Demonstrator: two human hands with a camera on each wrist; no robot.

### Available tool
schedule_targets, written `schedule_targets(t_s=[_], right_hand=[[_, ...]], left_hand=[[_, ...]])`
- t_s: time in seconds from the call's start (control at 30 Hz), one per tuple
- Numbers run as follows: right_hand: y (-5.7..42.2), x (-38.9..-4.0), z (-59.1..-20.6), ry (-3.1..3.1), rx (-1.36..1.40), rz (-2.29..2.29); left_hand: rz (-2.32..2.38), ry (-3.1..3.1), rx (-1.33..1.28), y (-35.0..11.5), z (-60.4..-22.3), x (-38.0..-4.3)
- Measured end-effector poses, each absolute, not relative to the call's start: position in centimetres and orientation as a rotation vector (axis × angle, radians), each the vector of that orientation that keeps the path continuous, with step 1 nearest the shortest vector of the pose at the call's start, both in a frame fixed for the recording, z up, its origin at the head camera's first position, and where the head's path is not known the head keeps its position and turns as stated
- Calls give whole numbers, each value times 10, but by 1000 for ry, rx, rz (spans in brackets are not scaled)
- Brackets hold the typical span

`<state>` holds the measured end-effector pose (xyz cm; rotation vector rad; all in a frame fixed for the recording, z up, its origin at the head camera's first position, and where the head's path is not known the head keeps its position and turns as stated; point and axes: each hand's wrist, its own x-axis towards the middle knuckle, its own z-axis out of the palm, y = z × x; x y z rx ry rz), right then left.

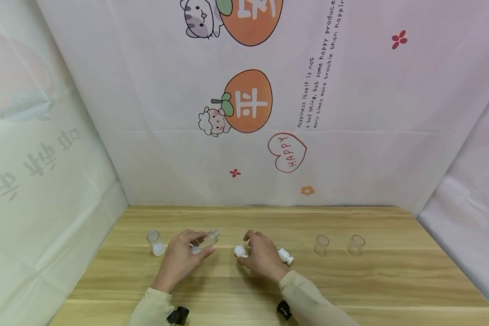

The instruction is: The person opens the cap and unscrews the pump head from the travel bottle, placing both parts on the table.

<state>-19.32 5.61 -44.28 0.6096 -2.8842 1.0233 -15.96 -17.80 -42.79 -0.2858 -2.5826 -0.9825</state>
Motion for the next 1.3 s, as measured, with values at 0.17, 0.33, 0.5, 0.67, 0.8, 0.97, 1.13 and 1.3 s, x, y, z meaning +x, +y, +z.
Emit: schedule_targets(t_s=[0.17,0.33,0.5,0.67,0.8,0.97,1.13,1.3], right_hand=[[59,-191,-441,-2895,593,1017],[62,-187,-439,-2894,582,1011],[69,-179,-434,-2889,610,1020],[77,-171,-431,-2880,635,1042],[84,-166,-430,-2896,630,1047],[93,-163,-429,-2890,643,1078],[101,-162,-428,-2875,663,1093],[105,-161,-427,-2857,671,1100]], left_hand=[[-1016,-2577,-265,-180,-432,-162],[-1054,-2583,-231,-182,-435,-164],[-1110,-2591,-193,-183,-438,-165],[-1182,-2588,-138,-184,-442,-168],[-1238,-2575,-93,-186,-447,-170],[-1323,-2552,-44,-189,-453,-174],[-1392,-2535,0,-191,-455,-174],[-1432,-2530,49,-192,-458,-175]])
